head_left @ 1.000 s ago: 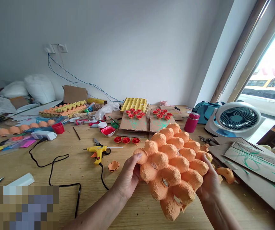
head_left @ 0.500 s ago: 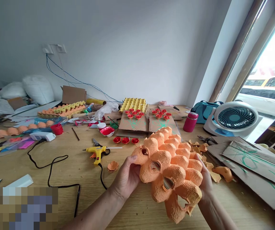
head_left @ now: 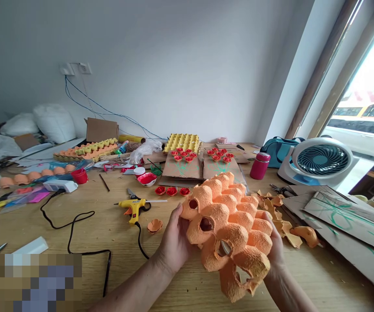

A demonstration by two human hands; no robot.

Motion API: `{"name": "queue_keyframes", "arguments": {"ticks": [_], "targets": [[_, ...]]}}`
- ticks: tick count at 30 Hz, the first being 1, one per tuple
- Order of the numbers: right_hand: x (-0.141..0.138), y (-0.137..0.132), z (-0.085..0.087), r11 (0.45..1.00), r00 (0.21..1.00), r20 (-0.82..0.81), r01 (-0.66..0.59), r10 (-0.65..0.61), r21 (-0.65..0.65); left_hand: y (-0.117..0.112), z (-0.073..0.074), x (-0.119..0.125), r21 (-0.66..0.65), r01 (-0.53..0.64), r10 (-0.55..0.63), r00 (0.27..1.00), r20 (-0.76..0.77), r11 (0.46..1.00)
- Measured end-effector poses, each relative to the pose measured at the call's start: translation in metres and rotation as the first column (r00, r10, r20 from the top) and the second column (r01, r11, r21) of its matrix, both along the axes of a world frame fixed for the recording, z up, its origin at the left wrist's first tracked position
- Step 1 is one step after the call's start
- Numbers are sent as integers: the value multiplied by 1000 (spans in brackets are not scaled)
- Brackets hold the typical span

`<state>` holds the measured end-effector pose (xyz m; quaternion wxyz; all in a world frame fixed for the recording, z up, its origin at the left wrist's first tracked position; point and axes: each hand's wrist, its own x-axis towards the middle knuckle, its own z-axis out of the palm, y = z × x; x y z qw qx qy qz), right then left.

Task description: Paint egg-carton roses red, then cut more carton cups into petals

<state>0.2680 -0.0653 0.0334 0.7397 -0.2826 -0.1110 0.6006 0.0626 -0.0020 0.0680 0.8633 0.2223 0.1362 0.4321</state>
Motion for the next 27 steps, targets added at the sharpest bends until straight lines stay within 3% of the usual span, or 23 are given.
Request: {"name": "queue_keyframes", "arguments": {"ticks": [4,7,10,16,27], "targets": [[3,0,5,984,985,-6,174,-174,45,-1,-11,3,62,14,-8,995,-100,998],[4,0,6,957,959,-8,284,-284,60,-4,-16,4,155,-41,74,973,-219,987],[4,-2,4,935,936,42,345,-349,82,-11,-12,3,231,-68,146,928,-342,971],[2,-4,0,952,952,43,299,-302,62,-18,-5,3,244,-18,107,928,-357,970],[-16,-5,13,995,995,6,96,-96,18,-14,-22,2,163,139,-109,978,-179,977]]}}
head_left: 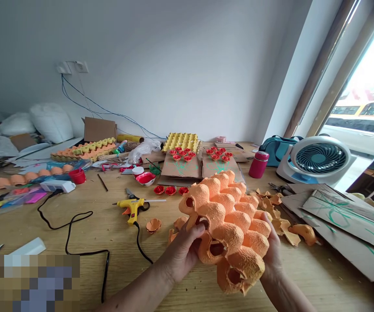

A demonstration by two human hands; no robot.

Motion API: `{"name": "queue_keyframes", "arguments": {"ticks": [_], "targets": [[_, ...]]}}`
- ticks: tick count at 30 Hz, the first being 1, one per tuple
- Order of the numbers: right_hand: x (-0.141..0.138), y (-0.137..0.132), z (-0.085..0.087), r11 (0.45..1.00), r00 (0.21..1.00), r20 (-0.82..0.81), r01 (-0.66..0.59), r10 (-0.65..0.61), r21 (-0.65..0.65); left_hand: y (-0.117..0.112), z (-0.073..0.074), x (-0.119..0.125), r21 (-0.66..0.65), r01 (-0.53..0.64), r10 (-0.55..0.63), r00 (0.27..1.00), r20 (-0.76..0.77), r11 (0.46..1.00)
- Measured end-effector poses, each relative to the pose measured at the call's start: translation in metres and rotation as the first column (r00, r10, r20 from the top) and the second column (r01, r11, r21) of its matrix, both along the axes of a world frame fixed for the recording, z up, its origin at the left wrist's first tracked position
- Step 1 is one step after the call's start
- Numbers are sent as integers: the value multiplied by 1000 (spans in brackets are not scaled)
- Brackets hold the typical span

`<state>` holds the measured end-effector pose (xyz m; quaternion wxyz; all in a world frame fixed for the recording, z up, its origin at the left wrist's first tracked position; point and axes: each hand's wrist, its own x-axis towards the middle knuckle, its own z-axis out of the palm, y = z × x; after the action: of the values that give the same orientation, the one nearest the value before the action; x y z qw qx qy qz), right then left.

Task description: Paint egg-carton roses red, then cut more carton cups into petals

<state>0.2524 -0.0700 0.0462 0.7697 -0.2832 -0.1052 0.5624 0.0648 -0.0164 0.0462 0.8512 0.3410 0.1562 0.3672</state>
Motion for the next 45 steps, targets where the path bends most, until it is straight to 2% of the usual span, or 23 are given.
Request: {"name": "queue_keyframes", "arguments": {"ticks": [6,9,17,22,30,35,41,45], "targets": [[-7,0,-16,991,990,51,-135,134,17,-4,-2,-5,-41,75,-71,994,87,996],[-2,-1,-17,990,989,45,-144,143,11,-5,0,-6,-32,81,-79,995,61,996],[22,-4,2,999,998,45,-52,52,-8,-2,3,-3,31,75,-74,995,-61,997],[32,-3,2,1000,999,37,5,-6,21,-2,1,-1,50,33,-28,996,-89,998],[38,-7,3,996,996,21,88,-87,-9,-3,2,2,-6,-107,103,963,-247,994],[47,-9,5,975,975,80,213,-207,-70,0,2,-2,-23,-182,163,925,-344,983],[62,-11,15,964,973,39,231,-228,-134,8,15,-9,48,-97,108,920,-376,994],[78,-17,17,960,965,52,259,-255,-103,14,26,-15,154,-45,99,925,-367,987]]}}
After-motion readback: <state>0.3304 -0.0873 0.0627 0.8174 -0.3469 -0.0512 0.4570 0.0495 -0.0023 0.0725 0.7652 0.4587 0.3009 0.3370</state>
